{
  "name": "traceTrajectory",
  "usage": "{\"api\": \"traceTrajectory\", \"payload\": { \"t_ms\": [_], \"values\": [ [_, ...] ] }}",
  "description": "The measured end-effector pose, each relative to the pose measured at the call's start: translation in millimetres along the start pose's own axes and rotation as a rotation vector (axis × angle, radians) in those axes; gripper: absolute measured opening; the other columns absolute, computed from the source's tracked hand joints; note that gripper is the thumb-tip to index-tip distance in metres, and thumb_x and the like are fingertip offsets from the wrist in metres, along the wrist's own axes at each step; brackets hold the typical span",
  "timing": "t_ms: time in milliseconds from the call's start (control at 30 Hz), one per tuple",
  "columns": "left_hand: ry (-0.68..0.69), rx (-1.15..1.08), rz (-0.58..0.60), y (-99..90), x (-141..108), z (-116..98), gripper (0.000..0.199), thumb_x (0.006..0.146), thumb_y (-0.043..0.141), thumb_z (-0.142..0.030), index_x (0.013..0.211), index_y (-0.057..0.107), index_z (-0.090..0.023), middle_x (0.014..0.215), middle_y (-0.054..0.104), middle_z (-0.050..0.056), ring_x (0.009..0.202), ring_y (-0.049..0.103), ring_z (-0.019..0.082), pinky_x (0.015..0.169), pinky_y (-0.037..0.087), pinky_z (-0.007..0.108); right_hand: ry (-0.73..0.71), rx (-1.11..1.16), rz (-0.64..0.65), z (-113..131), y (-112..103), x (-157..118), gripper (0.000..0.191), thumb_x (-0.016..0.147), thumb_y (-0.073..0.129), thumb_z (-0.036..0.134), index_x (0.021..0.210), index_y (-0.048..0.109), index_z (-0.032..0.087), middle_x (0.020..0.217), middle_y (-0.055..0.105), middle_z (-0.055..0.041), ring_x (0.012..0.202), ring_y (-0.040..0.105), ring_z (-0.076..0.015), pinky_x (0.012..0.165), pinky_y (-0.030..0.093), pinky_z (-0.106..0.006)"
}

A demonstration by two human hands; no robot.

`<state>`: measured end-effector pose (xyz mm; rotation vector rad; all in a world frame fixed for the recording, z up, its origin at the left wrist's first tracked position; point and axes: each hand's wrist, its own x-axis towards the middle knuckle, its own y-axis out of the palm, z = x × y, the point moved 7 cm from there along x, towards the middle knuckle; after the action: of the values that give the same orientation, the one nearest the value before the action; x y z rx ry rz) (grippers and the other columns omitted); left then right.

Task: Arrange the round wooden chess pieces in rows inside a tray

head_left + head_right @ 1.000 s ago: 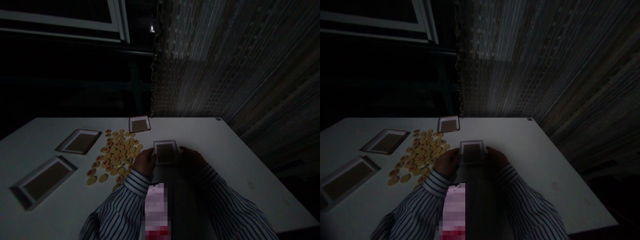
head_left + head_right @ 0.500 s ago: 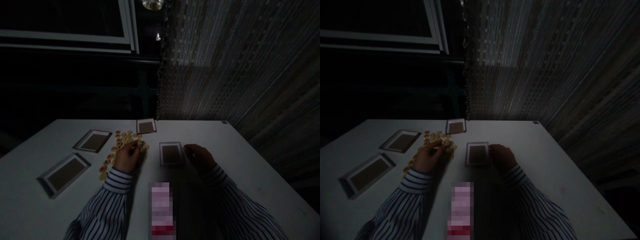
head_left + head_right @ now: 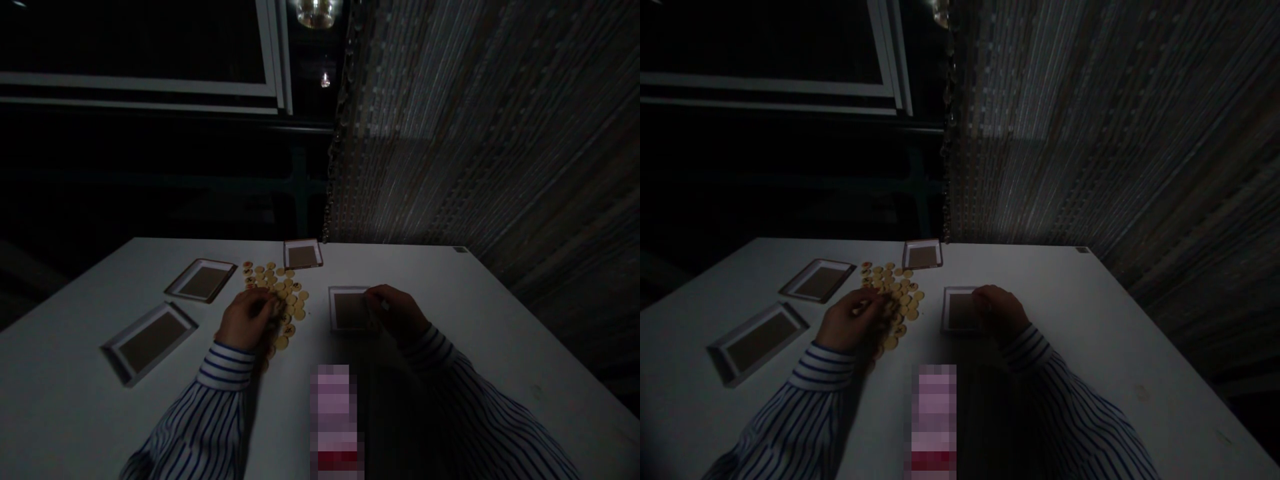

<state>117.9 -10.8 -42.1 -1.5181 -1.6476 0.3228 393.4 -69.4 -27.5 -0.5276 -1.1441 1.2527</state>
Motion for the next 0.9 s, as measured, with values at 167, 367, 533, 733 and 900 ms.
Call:
{"api": "traceTrajectory", "payload": {
  "t_ms": [167, 367, 533, 733, 900],
  "values": [
    [0.108, 0.041, 0.057, 10.8, -1, 5, 0.026, 0.071, 0.05, -0.04, 0.079, 0.064, -0.02, 0.101, 0.061, 0.006, 0.099, 0.052, 0.02, 0.09, 0.038, 0.036, 0.01, 0.07, -0.016, 14, -3, 12, 0.019, 0.08, 0.041, 0.024, 0.082, 0.058, 0.016, 0.079, 0.062, -0.0043, 0.073, 0.055, -0.0129, 0.066, 0.041, -0.023],
    [0.181, 0.027, 0.082, 17.3, -5, 10, 0.025, 0.071, 0.052, -0.039, 0.082, 0.064, -0.021, 0.108, 0.057, 0.006, 0.103, 0.048, 0.02, 0.093, 0.036, 0.038, -0.001, 0.044, 0.026, 40, 5, 28, 0.017, 0.079, 0.043, 0.023, 0.08, 0.059, 0.016, 0.078, 0.062, -0.0039, 0.073, 0.055, -0.0128, 0.068, 0.041, -0.023],
    [0.232, 0.072, 0.058, 21.0, -13, 11, 0.027, 0.07, 0.053, -0.039, 0.085, 0.064, -0.021, 0.106, 0.058, 0.007, 0.102, 0.049, 0.021, 0.091, 0.037, 0.039, -0.05, 0.008, 0.074, 67, 22, 42, 0.018, 0.079, 0.042, 0.021, 0.079, 0.06, 0.017, 0.079, 0.062, -0.0036, 0.074, 0.055, -0.012, 0.068, 0.039, -0.022],
    [0.329, 0.222, 0.123, 35.0, -21, 7, 0.031, 0.068, 0.054, -0.041, 0.09, 0.063, -0.022, 0.112, 0.055, 0.008, 0.108, 0.043, 0.026, 0.09, 0.035, 0.044, -0.167, -0.125, 0.105, 94, 52, 49, 0.022, 0.082, 0.037, 0.026, 0.081, 0.059, 0.02, 0.08, 0.061, -0.0019, 0.075, 0.053, -0.0131, 0.065, 0.035, -0.024],
    [0.305, 0.289, 0.118, 41.6, -20, 17, 0.031, 0.066, 0.056, -0.041, 0.092, 0.063, -0.025, 0.114, 0.054, 0.007, 0.111, 0.04, 0.029, 0.089, 0.032, 0.048, -0.262, -0.328, 0.164, 97, 82, 44, 0.022, 0.081, 0.038, 0.026, 0.075, 0.057, 0.018, 0.073, 0.058, -0.0045, 0.069, 0.05, -0.0153, 0.062, 0.029, -0.028]
  ]
}}
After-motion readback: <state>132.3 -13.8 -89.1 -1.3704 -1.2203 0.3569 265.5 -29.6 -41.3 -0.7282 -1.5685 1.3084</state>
